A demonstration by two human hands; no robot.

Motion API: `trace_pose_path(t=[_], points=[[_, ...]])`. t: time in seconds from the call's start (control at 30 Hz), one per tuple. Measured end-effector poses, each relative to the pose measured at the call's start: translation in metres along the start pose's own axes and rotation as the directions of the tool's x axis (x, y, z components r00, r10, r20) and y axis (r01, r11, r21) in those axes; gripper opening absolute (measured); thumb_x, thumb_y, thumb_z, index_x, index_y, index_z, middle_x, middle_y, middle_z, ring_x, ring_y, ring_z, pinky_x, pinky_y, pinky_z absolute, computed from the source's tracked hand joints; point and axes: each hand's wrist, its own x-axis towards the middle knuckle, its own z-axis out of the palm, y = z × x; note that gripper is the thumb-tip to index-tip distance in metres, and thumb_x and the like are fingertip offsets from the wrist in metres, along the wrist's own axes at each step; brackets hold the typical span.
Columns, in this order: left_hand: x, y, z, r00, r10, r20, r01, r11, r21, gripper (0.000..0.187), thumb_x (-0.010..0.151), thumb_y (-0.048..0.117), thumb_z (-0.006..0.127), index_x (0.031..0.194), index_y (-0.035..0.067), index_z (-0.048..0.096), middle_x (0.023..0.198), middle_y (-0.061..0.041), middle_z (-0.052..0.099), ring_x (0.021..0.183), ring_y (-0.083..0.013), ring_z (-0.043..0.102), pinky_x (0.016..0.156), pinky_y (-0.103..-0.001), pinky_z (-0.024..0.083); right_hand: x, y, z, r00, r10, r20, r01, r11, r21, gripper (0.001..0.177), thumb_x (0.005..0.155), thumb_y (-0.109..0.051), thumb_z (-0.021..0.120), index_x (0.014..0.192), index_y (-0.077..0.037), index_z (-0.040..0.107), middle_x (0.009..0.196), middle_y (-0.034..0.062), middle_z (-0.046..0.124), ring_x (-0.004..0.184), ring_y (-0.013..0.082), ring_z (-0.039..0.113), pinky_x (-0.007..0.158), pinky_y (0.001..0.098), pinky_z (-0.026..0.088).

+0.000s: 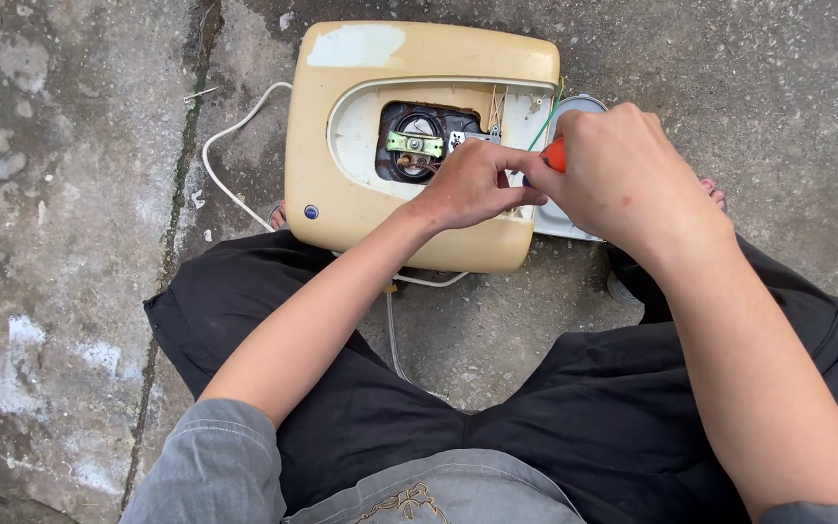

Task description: Opening the outer casing of a water heater and disconnecting the internal electrical wires using a screwdriver.

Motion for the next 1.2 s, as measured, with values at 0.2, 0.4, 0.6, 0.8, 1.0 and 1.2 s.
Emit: trace_pose_path(t=[0.2, 0.4, 0.6, 0.8, 1.0, 1.2], points=[[-0.003, 0.0, -0.008, 0.994, 0.033, 0.101, -0.009, 0.973, -0.233, 0.039, 0.083, 0.013, 0.076, 0.121, 0.005, 0.073, 0.077, -0.005, 0.077, 0.059, -0.0091, 0.063, 0.054, -0.023, 0.053, 0.004, 0.014, 0.014, 0.946, -0.323, 0.015, 0.321, 0.931, -0.173, 0.022, 0.086, -0.016, 0.073, 0.094, 0.004, 0.072, 0.084, 0.0161, 0.074, 0.069, 0.0342, 0.072, 0.073, 0.0447, 0.058], [-0.004, -0.005, -0.002, 0.997, -0.037, 0.071, 0.049, 0.982, -0.18, 0.024, 0.081, 0.006, 0.075, 0.063, 0.006, 0.059, 0.059, -0.001, 0.063, 0.051, -0.0087, 0.049, 0.048, -0.024, 0.041, 0.006, -0.008, 0.006, 0.92, -0.391, 0.004, 0.387, 0.911, -0.144, 0.024, 0.071, 0.0, 0.073, 0.088, -0.013, 0.084, 0.095, 0.0082, 0.067, 0.08, 0.0303, 0.066, 0.077, 0.0431, 0.059], [-0.002, -0.02, 0.009, 0.976, 0.164, -0.141, -0.17, 0.985, -0.033, 0.035, 0.087, 0.038, 0.07, 0.063, 0.012, 0.07, 0.049, 0.005, 0.062, 0.04, -0.0054, 0.047, 0.042, -0.025, 0.035, 0.007, 0.008, 0.012, 0.95, -0.255, -0.183, 0.229, 0.962, -0.149, 0.053, 0.075, -0.046, 0.086, 0.089, 0.003, 0.072, 0.076, 0.0165, 0.073, 0.058, 0.0341, 0.069, 0.062, 0.0423, 0.058], [0.0, -0.015, 0.017, 0.978, 0.045, -0.203, -0.028, 0.996, 0.084, 0.032, 0.079, 0.04, 0.083, 0.067, 0.011, 0.078, 0.041, 0.002, 0.057, 0.036, -0.0063, 0.038, 0.038, -0.026, 0.03, 0.006, 0.007, 0.019, 0.955, -0.185, -0.232, 0.16, 0.979, -0.122, 0.043, 0.095, -0.027, 0.078, 0.073, 0.008, 0.07, 0.064, 0.0191, 0.066, 0.041, 0.0299, 0.056, 0.052, 0.0394, 0.053], [-0.006, 0.012, -0.012, 0.997, 0.073, -0.007, -0.073, 0.995, -0.071, 0.018, 0.076, 0.017, 0.081, 0.094, 0.012, 0.078, 0.061, -0.001, 0.071, 0.049, -0.0079, 0.058, 0.049, -0.024, 0.045, -0.002, 0.004, -0.002, 0.942, -0.326, -0.077, 0.325, 0.945, -0.031, 0.017, 0.076, -0.004, 0.076, 0.092, 0.003, 0.076, 0.089, 0.0188, 0.067, 0.061, 0.0373, 0.066, 0.064, 0.0469, 0.057], [-0.007, -0.006, 0.0, 0.989, 0.064, -0.134, -0.054, 0.996, 0.071, 0.025, 0.075, 0.012, 0.083, 0.1, 0.016, 0.081, 0.057, -0.001, 0.07, 0.046, -0.0086, 0.056, 0.049, -0.026, 0.045, 0.007, -0.002, -0.012, 0.91, -0.412, -0.035, 0.413, 0.902, 0.124, 0.041, 0.071, -0.005, 0.074, 0.112, -0.01, 0.08, 0.092, 0.0123, 0.069, 0.073, 0.0367, 0.067, 0.07, 0.0466, 0.056]])
